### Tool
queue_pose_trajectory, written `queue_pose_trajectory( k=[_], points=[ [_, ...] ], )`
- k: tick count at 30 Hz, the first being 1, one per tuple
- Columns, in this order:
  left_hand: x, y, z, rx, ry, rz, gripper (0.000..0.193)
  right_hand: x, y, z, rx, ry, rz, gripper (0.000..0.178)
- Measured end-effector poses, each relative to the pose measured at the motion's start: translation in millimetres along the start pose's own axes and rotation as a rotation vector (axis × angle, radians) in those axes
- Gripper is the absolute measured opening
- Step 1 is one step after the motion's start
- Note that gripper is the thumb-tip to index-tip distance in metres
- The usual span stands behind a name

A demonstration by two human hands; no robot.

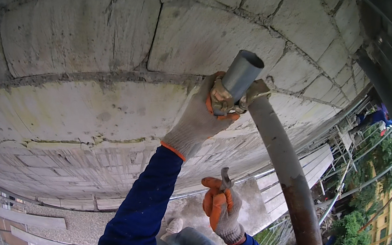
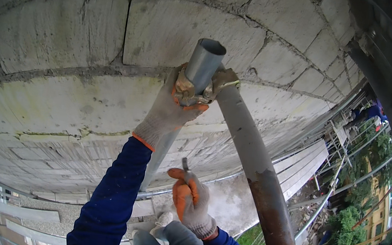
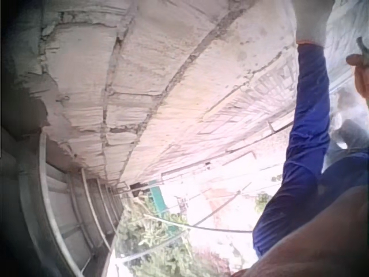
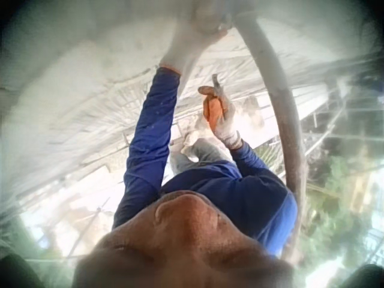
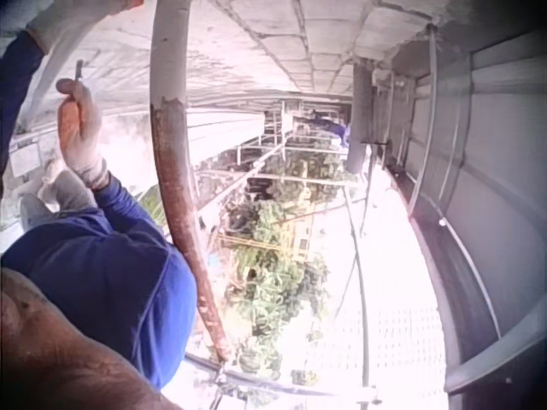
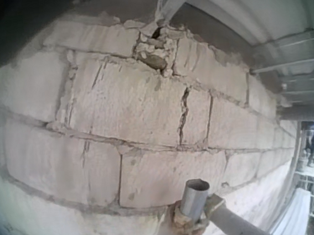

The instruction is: The person assembles a metal scaffolding structure on the exterior of a building. They lift and position vertical and horizontal metal poles, secure them using clamps, and tighten the connections with a wrench. The person works on a wooden plank platform attached to the building wall.

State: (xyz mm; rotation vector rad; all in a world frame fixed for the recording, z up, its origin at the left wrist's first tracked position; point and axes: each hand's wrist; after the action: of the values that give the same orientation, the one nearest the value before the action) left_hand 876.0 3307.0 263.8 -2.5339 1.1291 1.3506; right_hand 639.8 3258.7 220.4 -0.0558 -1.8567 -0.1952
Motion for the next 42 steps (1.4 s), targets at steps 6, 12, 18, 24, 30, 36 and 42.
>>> queue_pose_trajectory(
  k=[6, 12, 18, 24, 30, 36, 42],
  points=[
    [-19.5, -14.5, -7.1, 0.088, -0.428, -0.059, 0.096, 35.5, 38.8, -59.2, 0.068, 0.115, -0.013, 0.049],
    [-25.2, -22.2, -4.8, 0.185, -0.472, 0.068, 0.094, 22.0, 24.8, -74.9, 0.041, 0.192, -0.286, 0.05],
    [-19.5, -28.5, 0.6, 0.171, -0.385, -0.074, 0.063, 21.6, 18.7, -86.6, -0.019, 0.18, -0.192, 0.048],
    [-2.5, -41.4, -5.2, 0.305, -0.405, 0.033, 0.089, 38.2, 22.7, -88.4, -0.051, 0.24, -0.062, 0.045],
    [-5.3, -33.3, -5.1, 0.304, -0.244, 0.008, 0.095, 22.5, 31.7, -79.4, -0.062, 0.296, -0.439, 0.041],
    [-13.5, -44.4, -14.1, 0.41, -0.325, -0.102, 0.105, 15.8, 39.4, -86.0, -0.255, 0.364, -0.381, 0.043],
    [-12.4, -83.9, -28.5, 0.631, -0.609, 0.436, 0.113, 8.5, 40.6, -91.2, -0.165, 0.252, -0.364, 0.037]
  ],
)
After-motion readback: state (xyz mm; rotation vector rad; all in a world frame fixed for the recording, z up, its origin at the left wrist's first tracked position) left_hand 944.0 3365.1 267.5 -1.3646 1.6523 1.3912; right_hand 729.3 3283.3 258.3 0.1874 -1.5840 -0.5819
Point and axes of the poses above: each hand's wrist, its own z-axis away from the middle knuckle, its own y-axis out of the palm, x = y × z, and after that the axes turned 4 degrees about -z, right-handed
